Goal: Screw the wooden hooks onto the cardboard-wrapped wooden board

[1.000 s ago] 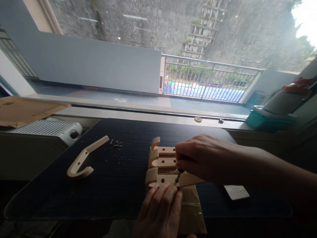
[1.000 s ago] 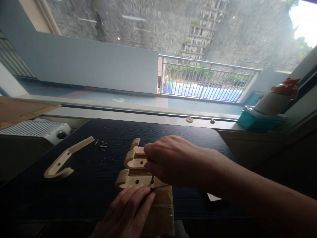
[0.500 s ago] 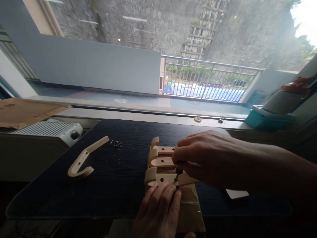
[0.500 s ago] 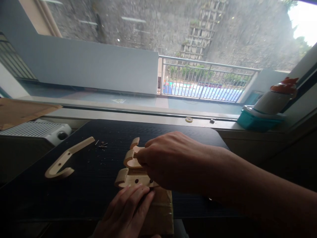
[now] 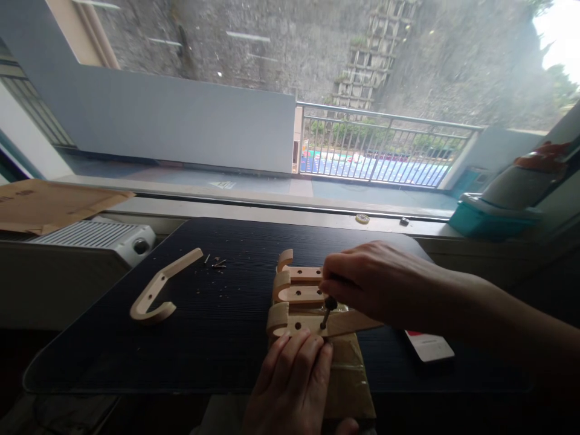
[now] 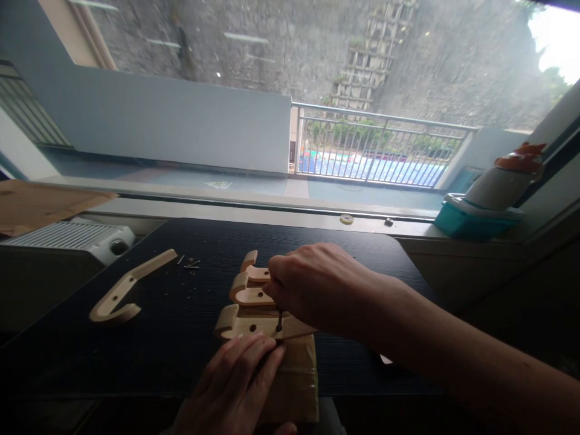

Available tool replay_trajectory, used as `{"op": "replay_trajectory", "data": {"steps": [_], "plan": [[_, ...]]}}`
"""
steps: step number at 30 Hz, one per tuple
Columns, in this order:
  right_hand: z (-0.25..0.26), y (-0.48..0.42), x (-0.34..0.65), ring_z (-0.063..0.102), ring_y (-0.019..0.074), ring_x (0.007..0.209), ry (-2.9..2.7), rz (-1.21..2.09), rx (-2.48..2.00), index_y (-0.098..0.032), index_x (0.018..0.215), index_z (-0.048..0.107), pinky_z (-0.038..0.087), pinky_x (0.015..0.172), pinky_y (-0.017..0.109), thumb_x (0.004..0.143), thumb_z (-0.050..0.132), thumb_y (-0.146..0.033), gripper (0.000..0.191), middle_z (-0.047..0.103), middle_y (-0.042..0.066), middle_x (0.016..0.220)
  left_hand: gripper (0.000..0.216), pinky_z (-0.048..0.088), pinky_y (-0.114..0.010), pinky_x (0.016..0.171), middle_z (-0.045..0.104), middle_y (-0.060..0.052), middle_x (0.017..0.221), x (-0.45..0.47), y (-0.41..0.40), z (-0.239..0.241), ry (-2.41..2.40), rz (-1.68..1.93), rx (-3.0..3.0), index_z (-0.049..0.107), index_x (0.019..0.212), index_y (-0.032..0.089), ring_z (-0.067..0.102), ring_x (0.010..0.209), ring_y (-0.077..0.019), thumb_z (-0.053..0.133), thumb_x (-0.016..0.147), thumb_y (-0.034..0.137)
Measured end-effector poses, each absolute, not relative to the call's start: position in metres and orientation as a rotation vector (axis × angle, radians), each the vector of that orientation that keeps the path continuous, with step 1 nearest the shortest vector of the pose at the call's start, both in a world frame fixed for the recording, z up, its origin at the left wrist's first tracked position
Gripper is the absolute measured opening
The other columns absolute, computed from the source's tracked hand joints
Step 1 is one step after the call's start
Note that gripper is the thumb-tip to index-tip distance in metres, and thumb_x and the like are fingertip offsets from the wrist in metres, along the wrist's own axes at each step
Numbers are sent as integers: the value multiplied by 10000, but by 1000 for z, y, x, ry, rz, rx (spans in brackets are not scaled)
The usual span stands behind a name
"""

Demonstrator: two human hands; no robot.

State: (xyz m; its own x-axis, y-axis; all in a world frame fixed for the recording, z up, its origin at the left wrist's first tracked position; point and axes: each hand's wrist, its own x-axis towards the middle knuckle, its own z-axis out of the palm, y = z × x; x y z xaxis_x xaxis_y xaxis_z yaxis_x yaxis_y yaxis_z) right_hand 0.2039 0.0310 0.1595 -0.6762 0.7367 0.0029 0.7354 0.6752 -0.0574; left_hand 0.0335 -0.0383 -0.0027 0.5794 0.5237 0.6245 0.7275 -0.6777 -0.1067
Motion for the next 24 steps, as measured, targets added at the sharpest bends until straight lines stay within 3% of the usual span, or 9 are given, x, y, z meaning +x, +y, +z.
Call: {"op": "replay_trajectory", "data": {"steps": [3,6,14,21,24], "plan": [[167,29,206,399,93,516,-2891,-35,-1211,-194,767,562,201,485,247,899,425,-337,238,552,-19,621,579,240,-346,1036,620,-52,1130,33,-38,-3,-1018,-804,-2453,585,1166,162,488,1104,-234,508,777,583],[172,26,210,408,93,559,-2934,-63,-1024,-205,830,583,209,495,242,867,473,-253,125,563,-19,699,579,246,-340,1036,625,-49,1124,33,-39,-2,-1021,-811,-2446,587,1161,164,491,1102,-229,507,778,591],[160,28,212,395,80,577,-2906,162,-911,-168,780,551,255,536,235,838,467,-112,117,530,-11,711,588,347,-346,988,623,-70,1106,33,-39,3,-1033,-818,-2464,611,1113,163,519,1066,-241,513,763,626],[147,31,208,336,82,496,-2631,124,-1390,-180,659,502,232,518,241,903,388,-305,297,461,-31,543,555,353,-364,998,638,-78,1083,33,-44,2,-1026,-927,-2471,577,1158,146,535,1078,-244,534,786,555],[145,26,211,354,85,490,-2601,180,-1428,-191,686,534,238,514,236,893,400,-344,291,479,-31,544,400,414,-381,956,640,-66,1051,18,-52,17,-1132,-1166,-2465,575,1127,212,543,1080,-244,553,816,463]]}}
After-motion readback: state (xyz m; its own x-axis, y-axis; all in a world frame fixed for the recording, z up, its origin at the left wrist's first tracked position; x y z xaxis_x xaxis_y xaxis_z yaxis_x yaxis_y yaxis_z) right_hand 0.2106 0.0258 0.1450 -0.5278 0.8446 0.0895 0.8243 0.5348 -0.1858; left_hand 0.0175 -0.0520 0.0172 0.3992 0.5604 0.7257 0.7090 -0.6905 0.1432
